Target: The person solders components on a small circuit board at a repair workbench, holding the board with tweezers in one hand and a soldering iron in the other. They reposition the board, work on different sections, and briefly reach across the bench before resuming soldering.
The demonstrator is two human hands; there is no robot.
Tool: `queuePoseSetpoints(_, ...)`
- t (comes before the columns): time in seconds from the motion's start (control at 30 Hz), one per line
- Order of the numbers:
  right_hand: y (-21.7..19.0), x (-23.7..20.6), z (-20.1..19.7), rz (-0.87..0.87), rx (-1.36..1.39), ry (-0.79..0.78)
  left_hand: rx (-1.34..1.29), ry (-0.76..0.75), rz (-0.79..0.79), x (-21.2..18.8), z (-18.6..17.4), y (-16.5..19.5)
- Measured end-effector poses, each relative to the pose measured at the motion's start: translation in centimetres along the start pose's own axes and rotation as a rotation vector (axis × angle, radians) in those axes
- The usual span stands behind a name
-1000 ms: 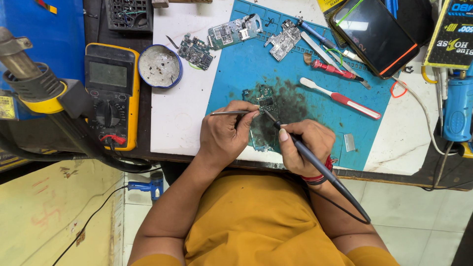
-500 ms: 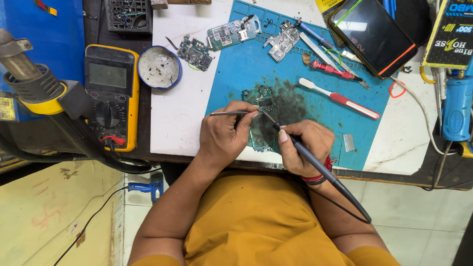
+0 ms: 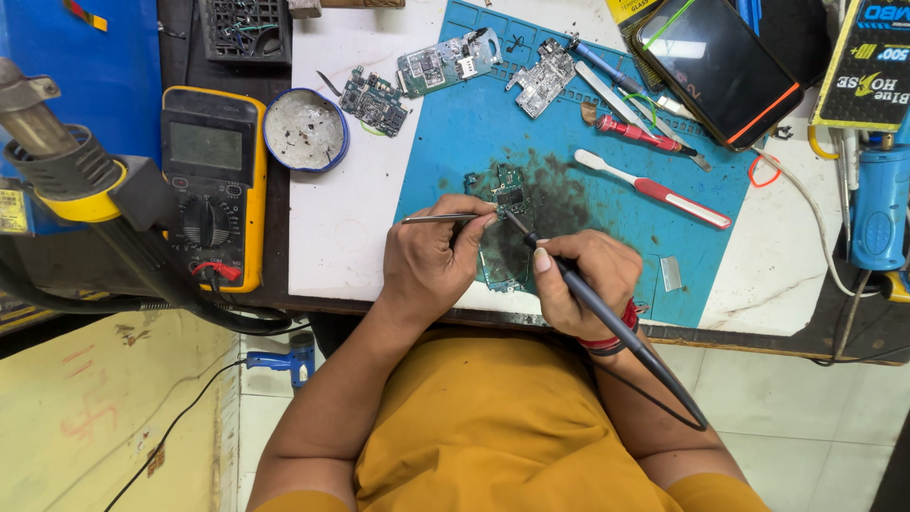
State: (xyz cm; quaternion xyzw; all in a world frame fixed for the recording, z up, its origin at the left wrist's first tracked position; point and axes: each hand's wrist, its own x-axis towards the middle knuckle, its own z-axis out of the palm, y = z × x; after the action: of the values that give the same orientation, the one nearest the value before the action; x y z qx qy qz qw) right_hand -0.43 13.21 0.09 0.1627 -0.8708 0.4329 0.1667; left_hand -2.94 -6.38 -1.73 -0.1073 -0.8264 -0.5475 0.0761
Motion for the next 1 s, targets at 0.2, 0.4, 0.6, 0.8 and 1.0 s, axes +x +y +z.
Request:
queuePoseSetpoints(0.2, 0.01, -0.07, -0.01, -0.018, -0.010, 0.000, 0.005, 0.009, 0.013, -0.02, 0.00, -0.06)
queuePoseSetpoints(0.4, 0.01, -0.13, 0.08, -0.017, -0.008, 0.003, -0.003, -0.006, -0.012, -0.04, -0.06, -0.05)
queuePoseSetpoints(0.6, 0.01, -0.11, 0.04, -0.006, 0.004, 0.014, 0.002, 0.000, -0.001, -0.03, -0.02, -0.08)
queuePoseSetpoints(0.8, -0.01, -0.14, 0.10, -0.009, -0.002, 0.014, 0.001, 0.001, 0.005, -0.11, -0.01, -0.13)
queuePoseSetpoints(1.0, 0.03, -0.15, 0.04, -0.011, -0.001, 0.011, 0.005, -0.001, -0.005, -0.10, -0.01, -0.15)
